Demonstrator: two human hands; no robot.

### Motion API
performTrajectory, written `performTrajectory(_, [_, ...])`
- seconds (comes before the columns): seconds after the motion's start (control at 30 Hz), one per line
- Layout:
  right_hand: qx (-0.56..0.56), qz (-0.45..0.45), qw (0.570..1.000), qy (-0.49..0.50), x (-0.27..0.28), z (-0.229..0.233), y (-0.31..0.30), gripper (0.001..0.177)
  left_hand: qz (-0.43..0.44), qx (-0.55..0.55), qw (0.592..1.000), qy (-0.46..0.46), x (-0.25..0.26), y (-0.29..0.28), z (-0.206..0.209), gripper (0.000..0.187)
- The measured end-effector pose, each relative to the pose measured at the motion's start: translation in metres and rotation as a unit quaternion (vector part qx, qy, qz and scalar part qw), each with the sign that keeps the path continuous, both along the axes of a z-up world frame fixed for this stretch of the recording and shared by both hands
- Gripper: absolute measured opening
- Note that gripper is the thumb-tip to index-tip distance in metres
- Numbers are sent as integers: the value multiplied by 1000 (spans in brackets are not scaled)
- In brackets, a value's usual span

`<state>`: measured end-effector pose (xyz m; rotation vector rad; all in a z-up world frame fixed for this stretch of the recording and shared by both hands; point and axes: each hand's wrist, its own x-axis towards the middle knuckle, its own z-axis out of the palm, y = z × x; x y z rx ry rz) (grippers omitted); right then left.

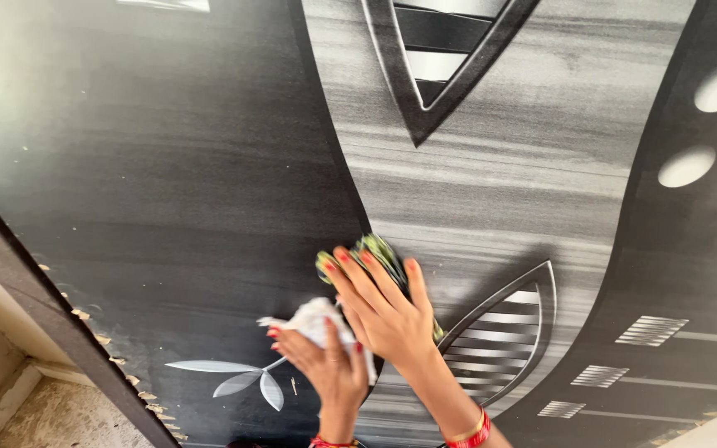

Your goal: The person wipes the surface of a dark-colored door with a white cloth in the left hand and a patterned cloth in the right hand. The person repeatedly rubs the door surface, moving the hands up and down and side to side across the decorative panels.

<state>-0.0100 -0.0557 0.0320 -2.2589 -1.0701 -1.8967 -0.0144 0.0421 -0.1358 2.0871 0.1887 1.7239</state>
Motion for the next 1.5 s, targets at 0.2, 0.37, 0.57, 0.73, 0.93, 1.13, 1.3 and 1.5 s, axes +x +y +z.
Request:
performTrajectory(0.2, [190, -18, 982, 12, 14, -81, -18, 44, -11, -148, 989, -20, -21, 50, 25, 85])
performTrajectory(0.37, [265, -28, 964, 16, 27, -120, -13, 50, -31, -63, 998, -6, -15, 47, 66, 70])
performTrajectory(0.57, [278, 2, 960, 32, 30, -132, -20, 44, -55, 316, 945, 68, -6, 4, 111, 52])
performTrajectory(0.73, [271, -13, 962, 32, 27, -131, -32, 48, -33, 349, 936, 21, -8, 48, 156, 54])
performTrajectory(0.93, [283, -17, 959, 6, 29, -133, -32, 49, 11, 120, 993, 7, -27, 149, 200, 67])
performTrajectory(1.13, [328, -7, 944, 20, 23, -132, -12, 54, 43, -23, 998, -45, -36, 186, 186, 71])
performTrajectory(1.3, [278, 21, 959, 46, 21, -138, 31, 54, 26, 129, 991, 1, -23, 136, 123, 66])
performTrajectory(1.5, [184, 24, 982, 42, 19, -152, 28, 45, -7, 328, 943, 56, -12, 111, 129, 54])
